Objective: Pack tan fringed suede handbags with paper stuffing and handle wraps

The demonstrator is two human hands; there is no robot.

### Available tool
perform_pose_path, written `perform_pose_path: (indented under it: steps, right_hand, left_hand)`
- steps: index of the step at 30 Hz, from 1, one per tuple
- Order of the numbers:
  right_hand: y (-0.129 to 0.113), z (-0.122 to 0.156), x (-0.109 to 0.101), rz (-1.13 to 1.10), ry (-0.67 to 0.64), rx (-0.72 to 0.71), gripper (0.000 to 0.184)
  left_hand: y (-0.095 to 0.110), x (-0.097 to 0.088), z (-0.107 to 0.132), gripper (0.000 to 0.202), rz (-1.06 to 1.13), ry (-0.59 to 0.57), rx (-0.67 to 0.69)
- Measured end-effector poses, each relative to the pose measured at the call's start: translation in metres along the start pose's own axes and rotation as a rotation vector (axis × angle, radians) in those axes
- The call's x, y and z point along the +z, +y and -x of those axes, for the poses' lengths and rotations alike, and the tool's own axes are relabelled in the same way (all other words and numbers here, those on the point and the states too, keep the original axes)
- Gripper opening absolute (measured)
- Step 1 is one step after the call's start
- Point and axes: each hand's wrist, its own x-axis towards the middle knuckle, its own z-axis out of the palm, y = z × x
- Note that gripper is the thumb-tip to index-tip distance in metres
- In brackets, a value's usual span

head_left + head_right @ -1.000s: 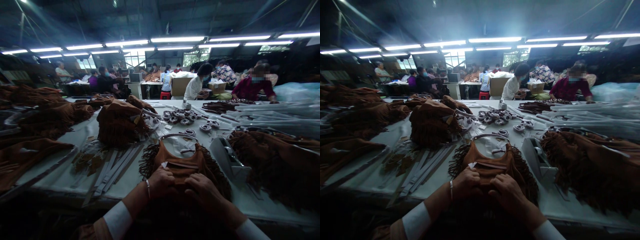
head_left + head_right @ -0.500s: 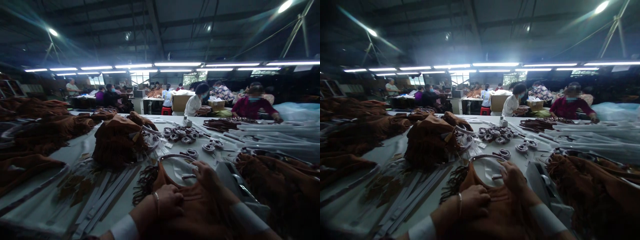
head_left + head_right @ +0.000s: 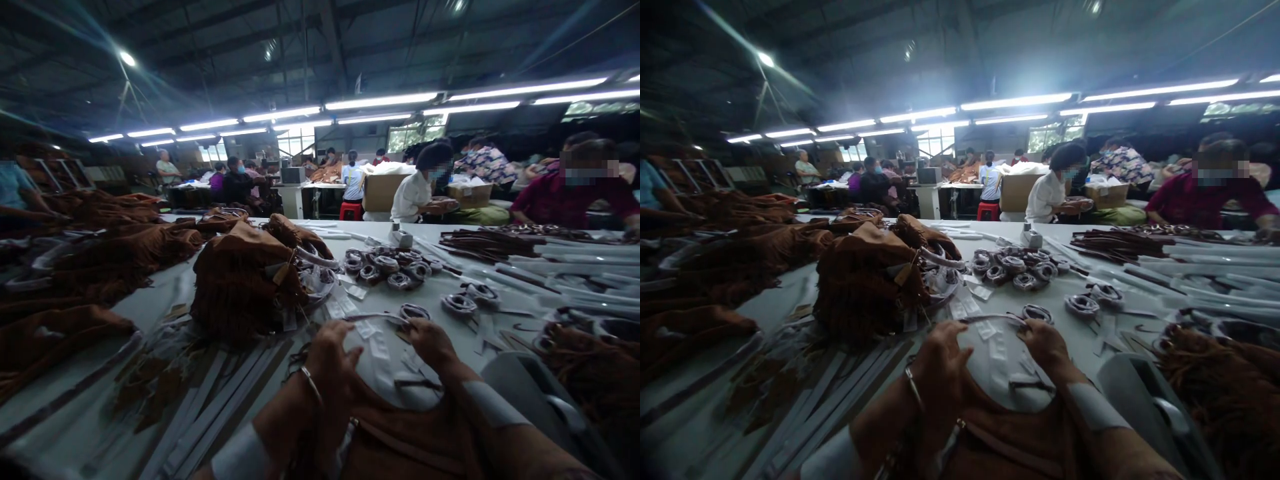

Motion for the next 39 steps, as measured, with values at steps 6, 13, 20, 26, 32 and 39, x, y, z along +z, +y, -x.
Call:
perform_pose_path:
  steps: [6,13,20,26,32,39]
  right_hand:
    - [0.017,0.007,-0.005,-0.494,0.227,-0.034,0.040]
    - [-0.026,0.013,-0.022,0.093,0.372,-0.292,0.056]
    - [-0.106,-0.002,-0.035,0.269,0.046,-0.527,0.024]
    - [-0.026,-0.009,-0.035,0.314,0.032,-0.266,0.023]
    - [0.002,0.010,-0.025,0.282,0.069,-0.174,0.023]
    - [-0.018,0.012,-0.025,0.143,0.055,-0.257,0.021]
  left_hand:
    - [-0.038,0.020,-0.072,0.030,0.081,-0.167,-0.474]
    - [-0.034,0.027,-0.062,0.019,0.043,-0.153,-0.327]
    - [-0.015,0.017,-0.056,0.015,-0.103,-0.095,-0.152]
    - [-0.038,0.017,-0.038,0.021,-0.193,-0.088,-0.267]
    - [-0.031,0.001,-0.058,0.012,-0.274,-0.178,-0.251]
    - [0.025,0.026,-0.105,0.039,-0.313,-0.533,0.262]
